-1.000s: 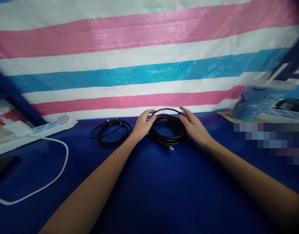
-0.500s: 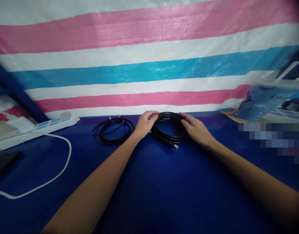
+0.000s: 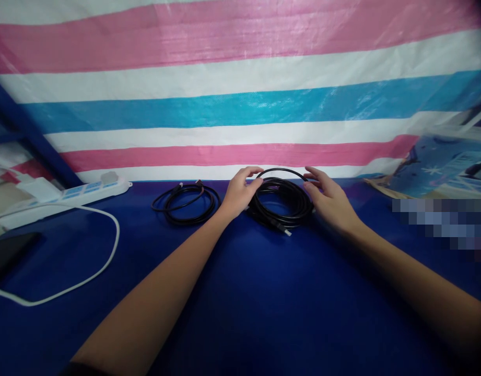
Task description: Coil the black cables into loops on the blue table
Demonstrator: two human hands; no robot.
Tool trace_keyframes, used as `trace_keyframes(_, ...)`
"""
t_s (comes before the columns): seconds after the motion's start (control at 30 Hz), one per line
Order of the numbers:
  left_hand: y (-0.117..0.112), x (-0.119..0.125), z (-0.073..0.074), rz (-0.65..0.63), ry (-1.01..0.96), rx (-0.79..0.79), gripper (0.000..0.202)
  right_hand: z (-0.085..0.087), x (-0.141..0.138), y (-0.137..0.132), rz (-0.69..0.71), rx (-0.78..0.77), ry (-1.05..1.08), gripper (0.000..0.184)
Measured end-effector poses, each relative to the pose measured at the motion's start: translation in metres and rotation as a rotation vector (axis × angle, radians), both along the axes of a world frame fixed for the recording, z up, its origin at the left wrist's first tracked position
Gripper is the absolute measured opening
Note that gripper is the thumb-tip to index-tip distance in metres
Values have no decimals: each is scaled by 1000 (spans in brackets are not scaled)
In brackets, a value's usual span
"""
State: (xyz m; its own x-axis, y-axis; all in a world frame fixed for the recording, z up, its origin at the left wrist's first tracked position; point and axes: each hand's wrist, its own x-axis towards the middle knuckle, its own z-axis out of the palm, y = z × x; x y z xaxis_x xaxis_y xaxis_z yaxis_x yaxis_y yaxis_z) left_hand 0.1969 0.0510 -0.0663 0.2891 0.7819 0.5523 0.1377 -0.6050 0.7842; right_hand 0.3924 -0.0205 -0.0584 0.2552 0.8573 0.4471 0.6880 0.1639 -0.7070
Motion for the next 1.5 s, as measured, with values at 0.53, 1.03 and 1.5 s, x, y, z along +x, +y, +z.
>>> trace_keyframes(0.53,-1,-23,31,240,119,125,25,13,-14,-16,27,293,-361,37)
trace_keyframes(1.03,-42,-163,28,353,847,63,24,19,-75,-64,348,560,-489,28)
trace_keyframes(1.5,-142,-56,13,209,925,378,34,16,-115,-71,358,-350,683,47)
